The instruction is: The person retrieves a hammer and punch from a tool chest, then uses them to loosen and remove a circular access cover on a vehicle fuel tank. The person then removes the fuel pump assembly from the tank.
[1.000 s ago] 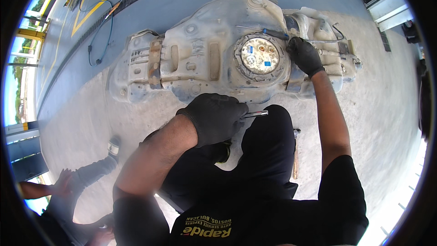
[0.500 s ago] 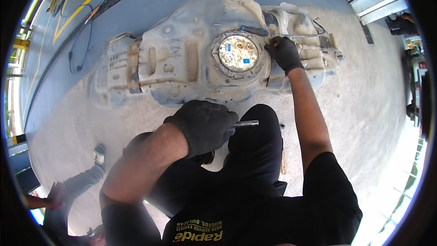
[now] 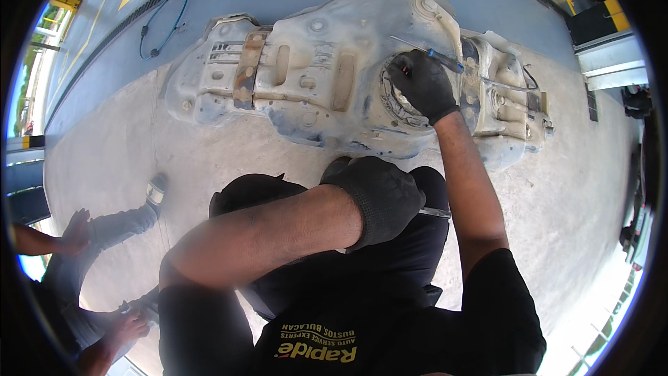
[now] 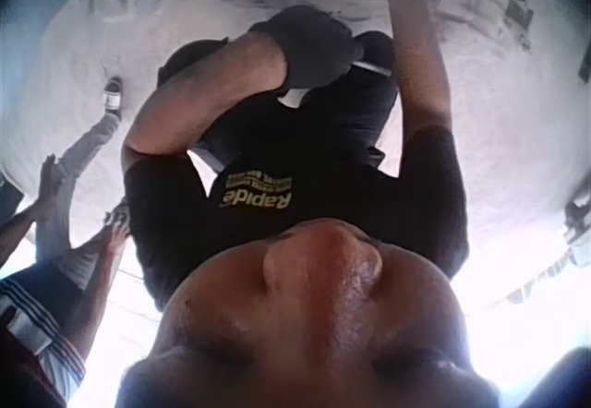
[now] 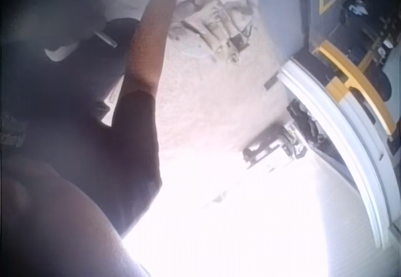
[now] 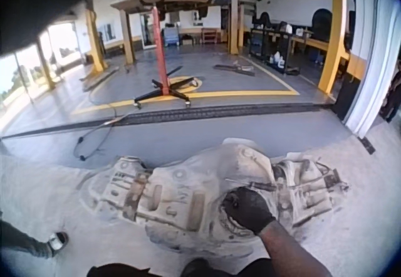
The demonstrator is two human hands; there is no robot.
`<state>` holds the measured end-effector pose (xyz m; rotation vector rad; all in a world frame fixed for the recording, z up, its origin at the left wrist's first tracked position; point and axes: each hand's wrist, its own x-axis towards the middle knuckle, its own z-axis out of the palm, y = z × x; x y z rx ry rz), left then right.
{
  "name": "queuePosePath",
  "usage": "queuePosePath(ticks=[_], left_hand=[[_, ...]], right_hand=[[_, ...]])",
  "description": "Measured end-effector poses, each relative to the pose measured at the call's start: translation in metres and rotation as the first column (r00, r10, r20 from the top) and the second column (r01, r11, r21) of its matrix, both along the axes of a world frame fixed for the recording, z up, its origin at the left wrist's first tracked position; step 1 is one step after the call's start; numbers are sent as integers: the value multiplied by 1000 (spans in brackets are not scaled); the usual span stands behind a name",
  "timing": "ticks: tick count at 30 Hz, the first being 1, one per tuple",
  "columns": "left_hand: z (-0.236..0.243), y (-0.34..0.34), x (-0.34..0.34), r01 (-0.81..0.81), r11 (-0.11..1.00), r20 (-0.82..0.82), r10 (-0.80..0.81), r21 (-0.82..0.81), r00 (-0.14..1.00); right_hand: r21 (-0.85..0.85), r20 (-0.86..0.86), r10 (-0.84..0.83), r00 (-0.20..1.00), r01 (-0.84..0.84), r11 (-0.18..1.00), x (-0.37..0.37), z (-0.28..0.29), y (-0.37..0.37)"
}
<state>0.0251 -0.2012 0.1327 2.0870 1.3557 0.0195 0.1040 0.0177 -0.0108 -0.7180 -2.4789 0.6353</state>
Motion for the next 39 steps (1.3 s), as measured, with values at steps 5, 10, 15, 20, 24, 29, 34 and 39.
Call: queuePosePath(ticks=[5,10,15,20,24,29,34,39], left_hand=[[6,2,-3,-32,995,-32,29,-89,999],[9,-2,-15,-61,992,-48,56,-113,997],[-10,9,-41,-171,981,106,162,87,981],[-11,57,-88,-479,864,126,463,156,877],[-28,109,-93,-641,768,274,613,13,741],[-43,198,-73,-533,831,166,510,161,844],[-81,254,-50,-428,860,-44,457,279,889],[-98,284,-27,-399,896,-20,410,196,912]], right_hand=[[34,274,-26,961,18,999,-58,-1,-28],[-228,-30,-176,984,165,960,8,21,14],[-225,-48,-607,793,584,780,194,-10,18],[-144,311,-774,551,832,535,371,-152,-113],[-246,777,-397,489,816,523,404,-230,-252],[-341,712,-522,469,881,327,414,-298,-314],[88,594,-768,237,931,355,402,-266,-306],[22,735,-619,276,903,429,428,-288,-284]])
